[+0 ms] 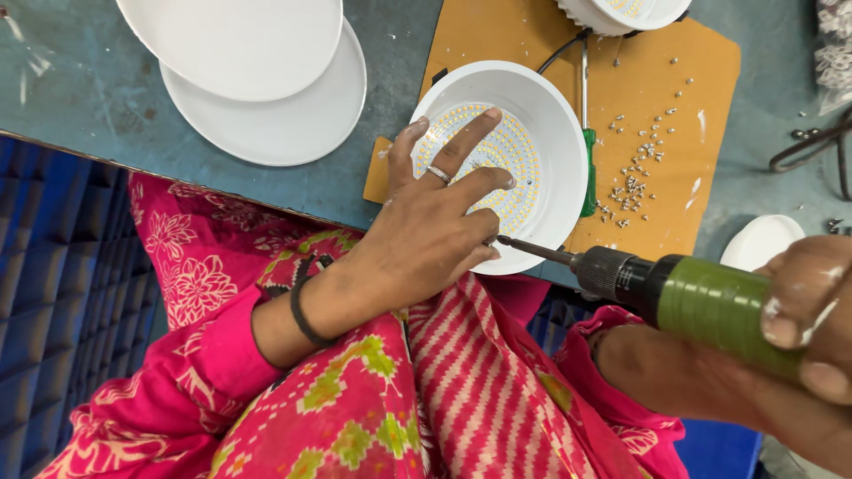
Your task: The person places a circular LED panel into a white plastic housing, presses it into place, and uses a green electric screwdriver to fasten screws around the panel. The person then flips the unit and secures the back cover with additional screws.
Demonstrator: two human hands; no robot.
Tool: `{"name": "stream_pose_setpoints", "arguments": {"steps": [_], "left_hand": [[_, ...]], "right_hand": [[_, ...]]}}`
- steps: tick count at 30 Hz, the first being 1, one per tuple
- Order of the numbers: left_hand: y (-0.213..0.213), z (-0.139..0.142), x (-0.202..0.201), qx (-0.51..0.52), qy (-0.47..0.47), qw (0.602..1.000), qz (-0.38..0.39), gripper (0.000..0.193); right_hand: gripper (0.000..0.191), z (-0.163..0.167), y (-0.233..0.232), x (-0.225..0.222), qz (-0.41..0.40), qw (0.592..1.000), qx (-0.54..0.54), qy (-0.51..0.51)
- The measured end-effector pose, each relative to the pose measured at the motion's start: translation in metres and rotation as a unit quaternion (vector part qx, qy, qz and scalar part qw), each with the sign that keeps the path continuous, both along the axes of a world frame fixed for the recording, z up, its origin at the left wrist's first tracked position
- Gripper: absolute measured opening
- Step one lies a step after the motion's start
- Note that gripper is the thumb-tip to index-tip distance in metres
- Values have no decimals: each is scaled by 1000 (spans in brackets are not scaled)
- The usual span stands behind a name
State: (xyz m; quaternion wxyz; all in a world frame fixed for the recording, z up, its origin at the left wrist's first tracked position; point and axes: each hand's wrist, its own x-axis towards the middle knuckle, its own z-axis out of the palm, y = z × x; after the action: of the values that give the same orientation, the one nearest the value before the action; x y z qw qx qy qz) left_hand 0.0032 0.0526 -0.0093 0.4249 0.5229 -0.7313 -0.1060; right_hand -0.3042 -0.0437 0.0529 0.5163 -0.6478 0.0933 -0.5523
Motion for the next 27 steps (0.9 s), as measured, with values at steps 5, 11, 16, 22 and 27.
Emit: {"name": "stream_pose_setpoints", "arguments": {"steps": [5,11,16,22,27], "left_hand": [[-3,-6,-1,-6,15,1000,5,21],[-3,-8,-4,-7,10,1000,4,20],[-2,-6,-4,11,-22,1000,-9,23],[-7,-2,6,93,-120,986,-63,75],[-10,0,-1,104,-163,980,-51,62]], "right_hand": [[14,6,2,11,10,1000,1,9],[22,13,3,18,26,999,-1,18],[29,18,-1,35,42,999,3,31],[58,18,1,62,43,997,39,41],[97,13,5,69,42,995,85,-1]]}}
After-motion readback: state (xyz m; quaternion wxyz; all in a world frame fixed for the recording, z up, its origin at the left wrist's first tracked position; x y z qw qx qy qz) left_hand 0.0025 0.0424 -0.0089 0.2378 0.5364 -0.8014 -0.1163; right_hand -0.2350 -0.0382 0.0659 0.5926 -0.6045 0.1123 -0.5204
